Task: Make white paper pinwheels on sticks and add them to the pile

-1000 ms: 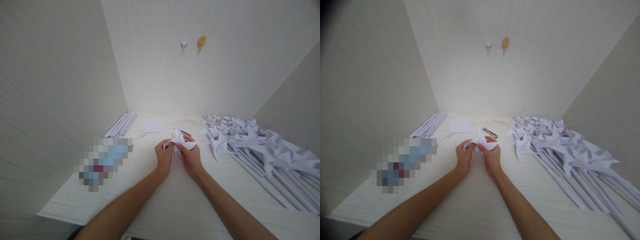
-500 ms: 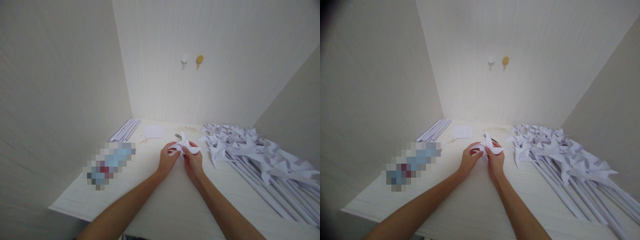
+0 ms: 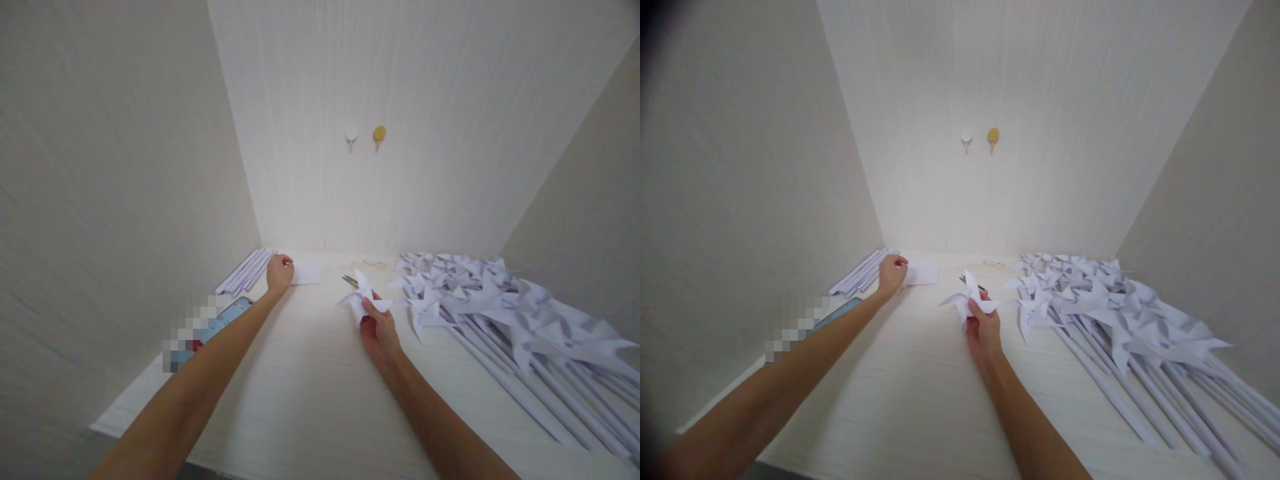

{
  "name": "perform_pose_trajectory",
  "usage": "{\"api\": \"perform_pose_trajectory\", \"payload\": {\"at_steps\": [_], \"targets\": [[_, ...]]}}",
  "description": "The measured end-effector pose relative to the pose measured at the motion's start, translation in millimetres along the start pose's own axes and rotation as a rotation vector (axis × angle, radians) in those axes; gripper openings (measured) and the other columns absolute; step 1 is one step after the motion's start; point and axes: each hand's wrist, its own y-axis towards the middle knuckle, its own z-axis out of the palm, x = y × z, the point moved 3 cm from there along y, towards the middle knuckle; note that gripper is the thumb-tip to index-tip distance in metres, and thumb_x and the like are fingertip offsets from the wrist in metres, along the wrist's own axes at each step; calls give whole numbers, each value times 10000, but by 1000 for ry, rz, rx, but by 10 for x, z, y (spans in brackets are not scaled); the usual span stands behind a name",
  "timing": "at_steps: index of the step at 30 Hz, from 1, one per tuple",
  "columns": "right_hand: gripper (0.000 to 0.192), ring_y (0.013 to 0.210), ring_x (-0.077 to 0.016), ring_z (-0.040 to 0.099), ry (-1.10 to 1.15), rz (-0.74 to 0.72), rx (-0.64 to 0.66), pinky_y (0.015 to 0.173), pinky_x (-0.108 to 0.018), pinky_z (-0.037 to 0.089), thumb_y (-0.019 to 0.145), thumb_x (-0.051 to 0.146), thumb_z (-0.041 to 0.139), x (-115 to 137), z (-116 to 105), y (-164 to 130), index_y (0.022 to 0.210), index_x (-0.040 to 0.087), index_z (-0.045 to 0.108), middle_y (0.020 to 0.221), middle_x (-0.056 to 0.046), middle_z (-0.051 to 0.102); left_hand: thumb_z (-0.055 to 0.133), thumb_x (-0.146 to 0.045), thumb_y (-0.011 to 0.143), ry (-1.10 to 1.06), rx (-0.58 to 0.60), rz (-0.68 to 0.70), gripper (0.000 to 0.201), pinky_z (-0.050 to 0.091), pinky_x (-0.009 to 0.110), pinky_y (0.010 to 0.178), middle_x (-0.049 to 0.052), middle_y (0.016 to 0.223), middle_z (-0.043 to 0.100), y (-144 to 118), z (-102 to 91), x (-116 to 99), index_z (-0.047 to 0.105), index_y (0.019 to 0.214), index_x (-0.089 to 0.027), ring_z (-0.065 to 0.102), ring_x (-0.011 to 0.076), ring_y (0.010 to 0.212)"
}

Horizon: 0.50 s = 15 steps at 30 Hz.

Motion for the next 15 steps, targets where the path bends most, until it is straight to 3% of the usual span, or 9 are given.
{"api": "perform_pose_trajectory", "payload": {"at_steps": [3,7,9,12,15], "targets": [[299,575,-96,605,25,32,-9,545,-194,514,499,105,741,-3,20,-11,761,207,638,682,37,681,522,-48,559,128,78,-1,211,344,422,882,51,590,495,285,-134,186,413,429,-175,525,285,933],[329,571,-105,600,46,73,-26,535,-205,505,487,106,743,-31,21,5,782,215,645,664,37,673,609,-209,592,247,142,-10,286,367,448,860,54,554,485,526,-262,406,370,437,-181,501,336,1014],[306,587,-96,603,21,70,-8,556,-191,503,509,131,740,-50,11,22,785,218,639,654,45,670,633,-283,593,304,184,-27,290,392,443,835,57,538,490,623,-253,487,397,458,-182,518,342,1004],[284,598,-93,605,-9,63,30,568,-188,503,544,160,734,-73,-5,43,801,220,630,648,48,669,673,-249,572,390,240,-62,278,398,481,816,74,540,512,742,-184,572,427,463,-176,537,375,974],[299,617,-110,614,15,90,21,589,-216,511,531,145,739,-80,-3,43,801,215,630,670,38,674,674,-237,633,423,279,-85,187,412,482,817,90,676,584,791,-121,623,532,583,-126,559,325,944]]}}
